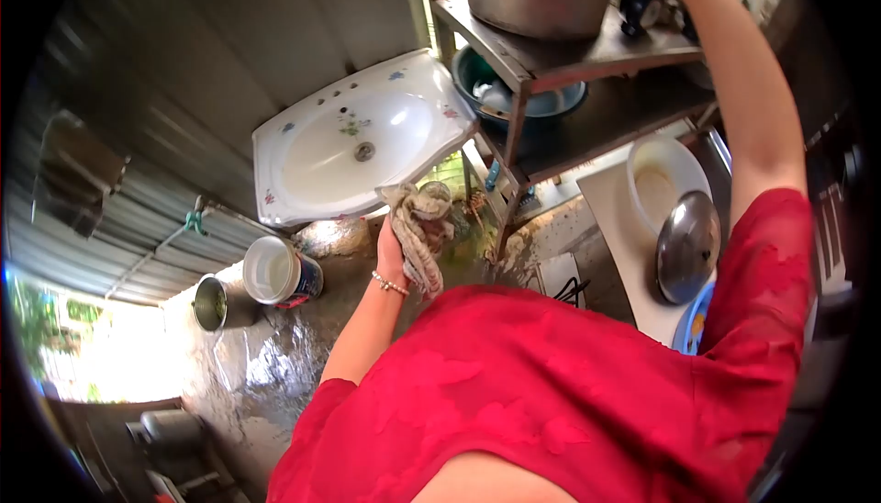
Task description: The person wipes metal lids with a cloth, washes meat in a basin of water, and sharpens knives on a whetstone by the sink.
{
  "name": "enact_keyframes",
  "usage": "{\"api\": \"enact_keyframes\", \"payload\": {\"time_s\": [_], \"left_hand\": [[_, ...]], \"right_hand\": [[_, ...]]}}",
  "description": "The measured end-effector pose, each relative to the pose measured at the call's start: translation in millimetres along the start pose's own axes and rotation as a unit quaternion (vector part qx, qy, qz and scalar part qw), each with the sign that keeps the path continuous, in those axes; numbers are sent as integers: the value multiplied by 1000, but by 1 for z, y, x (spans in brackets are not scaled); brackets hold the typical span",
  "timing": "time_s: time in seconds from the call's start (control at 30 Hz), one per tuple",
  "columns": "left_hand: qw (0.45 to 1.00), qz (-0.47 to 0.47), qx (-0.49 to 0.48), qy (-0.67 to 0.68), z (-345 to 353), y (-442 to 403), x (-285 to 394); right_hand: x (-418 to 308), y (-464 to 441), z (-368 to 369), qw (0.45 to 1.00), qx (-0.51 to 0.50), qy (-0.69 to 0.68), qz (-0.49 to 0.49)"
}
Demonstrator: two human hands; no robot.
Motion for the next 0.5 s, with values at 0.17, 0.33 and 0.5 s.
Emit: {"api": "enact_keyframes", "payload": {"time_s": [0.17,0.33,0.5], "left_hand": [[973,-186,-95,100,50,-36,-47],[948,-250,-198,1,128,-30,-115],[894,-342,-274,-92,161,-24,-203]], "right_hand": [[-107,176,-7,953,48,-265,-136],[-156,344,60,867,-227,-426,120],[-80,436,81,828,-242,-415,289]]}}
Point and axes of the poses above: each hand's wrist, its own y-axis away from the middle knuckle, its own z-axis out of the palm, x = y × z, the point moved 9 cm from there along -y, towards the middle knuckle
